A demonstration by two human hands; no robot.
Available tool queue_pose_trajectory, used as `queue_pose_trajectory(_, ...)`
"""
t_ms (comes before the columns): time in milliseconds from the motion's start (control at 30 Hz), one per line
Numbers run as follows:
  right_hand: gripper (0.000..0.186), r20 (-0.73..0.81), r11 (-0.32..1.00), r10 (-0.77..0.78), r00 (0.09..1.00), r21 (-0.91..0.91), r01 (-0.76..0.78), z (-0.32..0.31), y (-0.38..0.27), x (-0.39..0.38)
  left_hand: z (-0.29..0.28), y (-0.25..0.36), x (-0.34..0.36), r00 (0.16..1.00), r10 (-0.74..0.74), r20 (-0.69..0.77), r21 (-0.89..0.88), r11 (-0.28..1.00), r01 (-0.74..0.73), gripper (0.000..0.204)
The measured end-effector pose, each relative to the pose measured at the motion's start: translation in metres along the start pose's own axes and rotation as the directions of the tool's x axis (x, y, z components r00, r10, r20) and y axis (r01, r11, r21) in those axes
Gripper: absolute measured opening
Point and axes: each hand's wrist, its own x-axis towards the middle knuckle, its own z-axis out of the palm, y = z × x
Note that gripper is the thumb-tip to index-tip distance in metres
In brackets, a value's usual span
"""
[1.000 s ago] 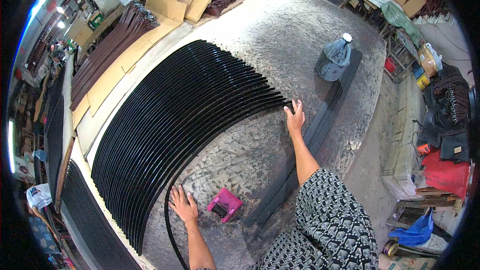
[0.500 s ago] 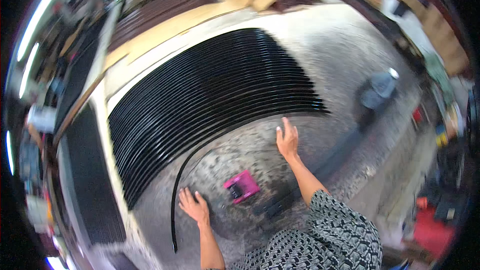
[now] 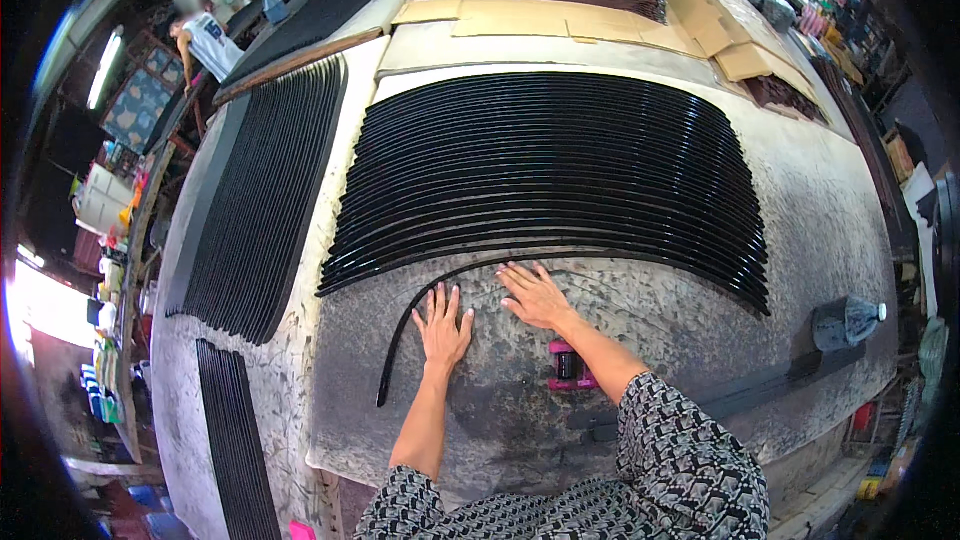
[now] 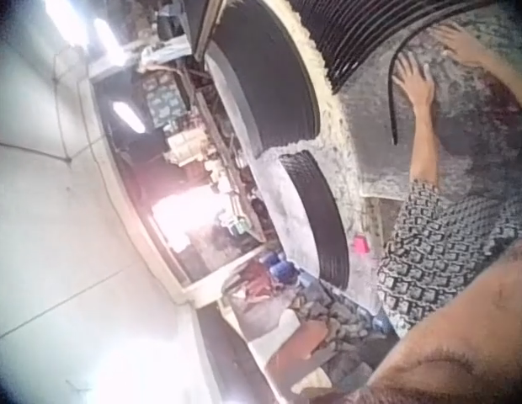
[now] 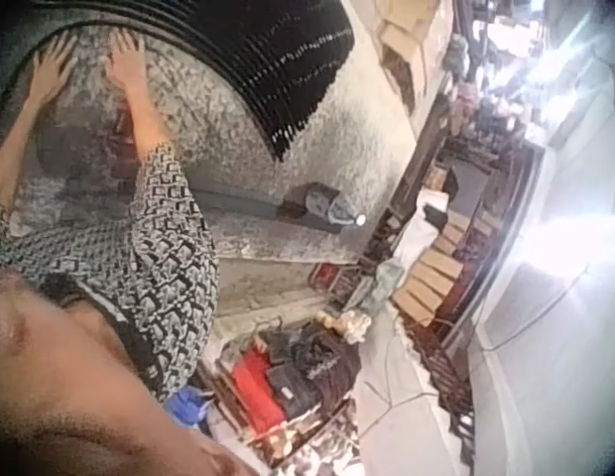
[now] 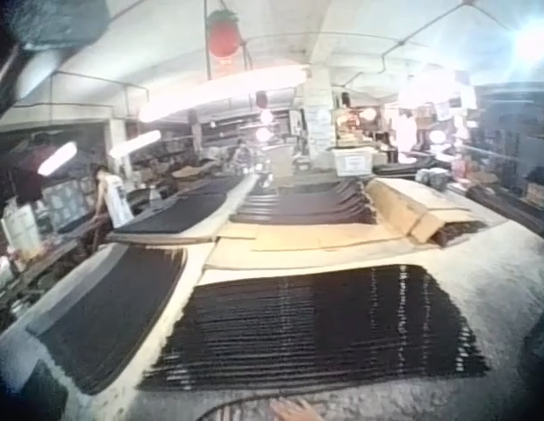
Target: Applying edge paint to long leather straps using a roller tool.
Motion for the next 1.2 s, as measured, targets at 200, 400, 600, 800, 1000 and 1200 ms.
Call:
queue_pose_trajectory(200, 0.064, -0.014, 0.997, 0.074, 0.997, -0.027, -0.075, 0.001, 0.004, 0.000, -0.006, -0.029, 0.024, 0.999, 0.022, -0.035, 0.044, 0.999, -0.020, 0.061)
queue_pose_trajectory(400, 0.063, -0.016, 0.991, 0.127, 0.992, -0.034, -0.128, 0.004, 0.002, 0.003, -0.026, -0.078, 0.017, 0.994, -0.102, -0.041, 0.054, 0.993, 0.104, 0.059)
queue_pose_trajectory(600, 0.061, 0.025, 0.991, 0.129, 0.991, -0.043, -0.128, 0.003, -0.002, 0.000, -0.041, -0.132, 0.003, 0.969, -0.235, -0.076, 0.081, 0.967, 0.241, 0.061)
queue_pose_trajectory(800, 0.058, 0.060, 0.980, 0.182, 0.981, -0.092, -0.176, 0.008, -0.026, 0.007, -0.057, -0.156, -0.004, 0.938, -0.325, -0.123, 0.062, 0.941, 0.334, 0.070)
queue_pose_trajectory(1000, 0.077, 0.010, 0.922, 0.345, 0.939, -0.190, -0.337, 0.006, -0.048, -0.008, -0.062, -0.100, 0.029, 0.947, -0.304, -0.100, 0.090, 0.946, 0.313, 0.072)
queue_pose_trajectory(1200, 0.083, 0.281, 0.970, 0.241, 0.929, -0.083, -0.226, 0.014, -0.166, -0.042, -0.040, -0.164, 0.004, 0.905, -0.364, -0.222, 0.062, 0.921, 0.385, 0.071)
